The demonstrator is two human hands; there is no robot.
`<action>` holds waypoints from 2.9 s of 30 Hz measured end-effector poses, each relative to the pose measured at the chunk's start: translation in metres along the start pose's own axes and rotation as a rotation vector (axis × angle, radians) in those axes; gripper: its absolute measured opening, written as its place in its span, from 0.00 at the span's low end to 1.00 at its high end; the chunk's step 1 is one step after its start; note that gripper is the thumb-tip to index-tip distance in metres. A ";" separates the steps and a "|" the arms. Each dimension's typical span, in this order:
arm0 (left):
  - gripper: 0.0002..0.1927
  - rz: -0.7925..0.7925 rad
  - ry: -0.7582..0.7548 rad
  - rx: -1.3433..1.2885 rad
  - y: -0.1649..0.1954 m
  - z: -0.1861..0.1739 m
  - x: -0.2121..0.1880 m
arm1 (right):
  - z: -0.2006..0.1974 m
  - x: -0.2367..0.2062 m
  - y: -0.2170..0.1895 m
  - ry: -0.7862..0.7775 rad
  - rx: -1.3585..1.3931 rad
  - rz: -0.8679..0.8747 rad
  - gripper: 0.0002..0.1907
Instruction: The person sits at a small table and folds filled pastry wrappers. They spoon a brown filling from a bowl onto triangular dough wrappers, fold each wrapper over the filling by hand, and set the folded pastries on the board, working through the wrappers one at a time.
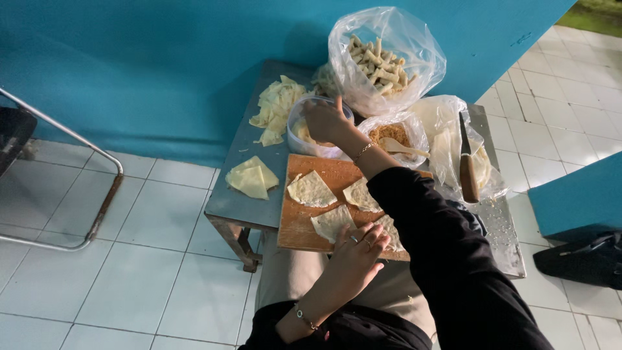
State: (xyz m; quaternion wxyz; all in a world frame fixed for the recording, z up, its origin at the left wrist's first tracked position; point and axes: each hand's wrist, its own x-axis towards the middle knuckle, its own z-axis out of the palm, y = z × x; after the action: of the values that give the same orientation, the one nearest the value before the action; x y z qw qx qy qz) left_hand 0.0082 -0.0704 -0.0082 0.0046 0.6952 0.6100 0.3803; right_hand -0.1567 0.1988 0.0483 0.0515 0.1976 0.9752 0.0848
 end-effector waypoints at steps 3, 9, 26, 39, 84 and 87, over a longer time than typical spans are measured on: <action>0.30 0.003 0.000 0.008 0.000 -0.001 0.001 | -0.003 -0.003 0.004 0.071 0.081 -0.032 0.29; 0.29 -0.008 -0.019 0.033 -0.002 0.000 0.001 | -0.011 -0.017 0.020 0.156 0.245 0.036 0.33; 0.23 -0.009 0.058 0.066 -0.010 0.001 0.032 | 0.054 -0.272 0.139 0.198 1.364 0.238 0.14; 0.19 -0.076 -0.011 0.285 -0.012 0.032 0.083 | 0.086 -0.296 0.099 0.463 0.360 0.023 0.28; 0.10 -0.171 -0.226 0.260 -0.021 0.032 0.088 | 0.059 -0.312 0.080 0.193 -0.506 -0.030 0.25; 0.13 -0.092 -0.082 0.238 -0.020 0.033 0.086 | 0.062 -0.314 0.081 0.150 -0.507 -0.018 0.26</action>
State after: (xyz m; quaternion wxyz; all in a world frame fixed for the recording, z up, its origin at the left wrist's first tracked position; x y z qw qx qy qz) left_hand 0.0063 0.0234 0.0041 -0.0357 0.6769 0.6815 0.2759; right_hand 0.1699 0.1577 0.0240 0.0278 0.1627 0.9257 0.3405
